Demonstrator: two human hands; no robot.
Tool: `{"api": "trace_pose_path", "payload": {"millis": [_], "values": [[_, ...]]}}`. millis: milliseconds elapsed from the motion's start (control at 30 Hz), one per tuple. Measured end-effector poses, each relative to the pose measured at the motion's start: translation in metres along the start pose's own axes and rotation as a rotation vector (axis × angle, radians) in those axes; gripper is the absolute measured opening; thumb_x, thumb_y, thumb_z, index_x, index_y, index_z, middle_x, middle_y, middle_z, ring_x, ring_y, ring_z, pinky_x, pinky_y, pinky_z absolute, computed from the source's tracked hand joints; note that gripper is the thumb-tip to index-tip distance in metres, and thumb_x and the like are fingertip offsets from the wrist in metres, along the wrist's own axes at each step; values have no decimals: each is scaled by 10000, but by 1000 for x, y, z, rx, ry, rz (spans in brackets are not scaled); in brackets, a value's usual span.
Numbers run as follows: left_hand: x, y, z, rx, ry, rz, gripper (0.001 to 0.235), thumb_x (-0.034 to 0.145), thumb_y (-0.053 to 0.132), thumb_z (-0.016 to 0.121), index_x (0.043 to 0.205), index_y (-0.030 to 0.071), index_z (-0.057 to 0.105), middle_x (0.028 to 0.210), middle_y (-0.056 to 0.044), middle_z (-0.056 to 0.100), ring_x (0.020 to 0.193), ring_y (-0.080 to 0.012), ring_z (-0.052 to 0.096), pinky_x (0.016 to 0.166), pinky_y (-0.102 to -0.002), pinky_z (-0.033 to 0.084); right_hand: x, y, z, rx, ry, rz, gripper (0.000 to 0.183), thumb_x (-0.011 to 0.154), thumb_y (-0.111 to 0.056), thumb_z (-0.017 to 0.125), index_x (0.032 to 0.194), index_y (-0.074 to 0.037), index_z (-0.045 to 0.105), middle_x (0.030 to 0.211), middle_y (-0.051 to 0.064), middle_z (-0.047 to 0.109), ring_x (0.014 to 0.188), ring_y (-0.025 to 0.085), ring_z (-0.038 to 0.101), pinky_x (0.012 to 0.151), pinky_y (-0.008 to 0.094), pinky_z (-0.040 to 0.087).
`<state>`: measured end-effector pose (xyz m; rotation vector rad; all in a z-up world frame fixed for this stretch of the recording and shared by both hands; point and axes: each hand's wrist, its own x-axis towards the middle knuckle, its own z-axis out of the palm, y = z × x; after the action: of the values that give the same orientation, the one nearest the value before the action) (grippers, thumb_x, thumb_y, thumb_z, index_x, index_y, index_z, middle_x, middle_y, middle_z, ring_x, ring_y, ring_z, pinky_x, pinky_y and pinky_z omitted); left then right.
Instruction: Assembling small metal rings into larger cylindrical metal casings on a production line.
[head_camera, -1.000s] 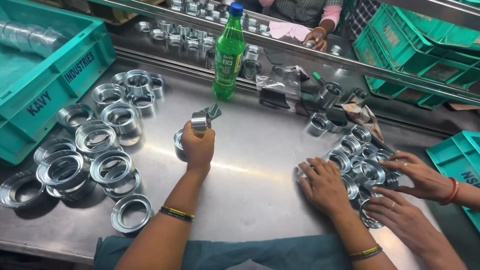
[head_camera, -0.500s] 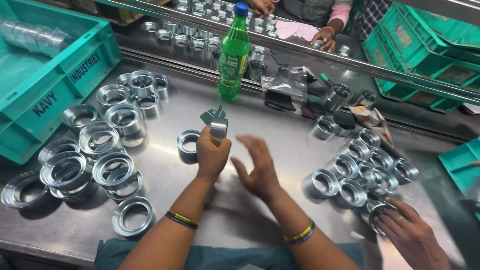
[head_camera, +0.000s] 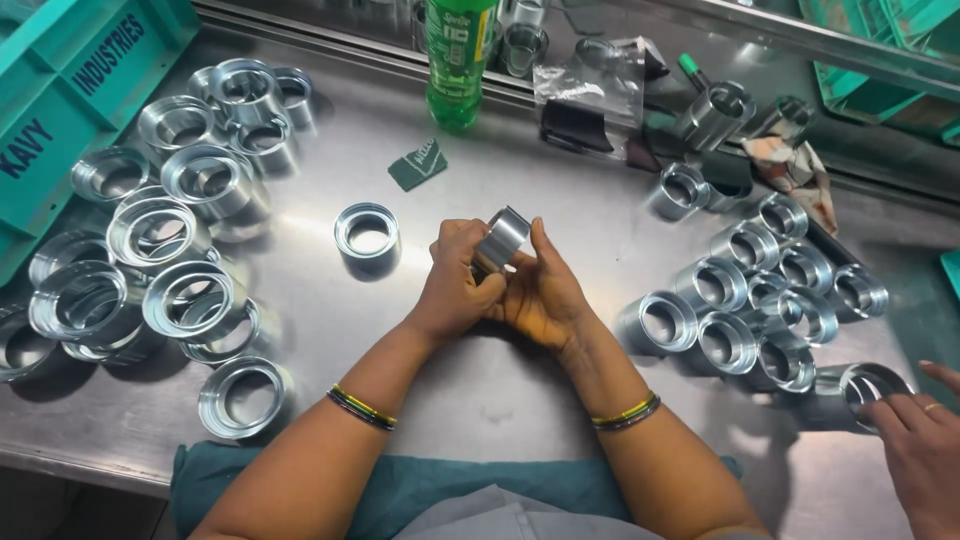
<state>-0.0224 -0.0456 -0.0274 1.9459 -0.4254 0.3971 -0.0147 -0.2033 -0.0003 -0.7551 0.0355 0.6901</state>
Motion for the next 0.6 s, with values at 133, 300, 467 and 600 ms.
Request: {"api": "trace_pose_path", "payload": {"millis": [133,300,467,600], "values": [[-2,-4,4,87,-59,82,478,777,58,734,1237,60,606,1176,-83,616,1176,-305,526,1067,-462,402,4,9,-38,-35,23,-101,755,1039,-586,511,1416,64,438,1200,256,643,984,269,699,851,363,601],[3,-7,7,-184,-49,-142,508,830,132,700,1307,73,535,1241,-137,483,1165,-280,487,995,-383,431,2,-8,-1,-601,31,-513,707,920,-360,698,1454,-11,393,1225,172,581,1121,261,640,940,413,548],[-1,-3,0,-31,-70,19,566,776,61,672,1329,70,551,1228,-122,565,1204,-296,476,1067,-406,364,12,4,-46,60,49,-113,577,987,-386,674,1382,-17,472,1179,141,608,1034,234,645,893,357,561],[2,3,-5,-66,-157,-90,385,807,85,719,1172,86,599,1174,-112,581,1199,-294,466,1071,-403,371,-2,-3,-12,-257,18,-341,526,1046,-274,739,1422,-32,462,1207,80,561,1063,148,601,923,264,544]]}}
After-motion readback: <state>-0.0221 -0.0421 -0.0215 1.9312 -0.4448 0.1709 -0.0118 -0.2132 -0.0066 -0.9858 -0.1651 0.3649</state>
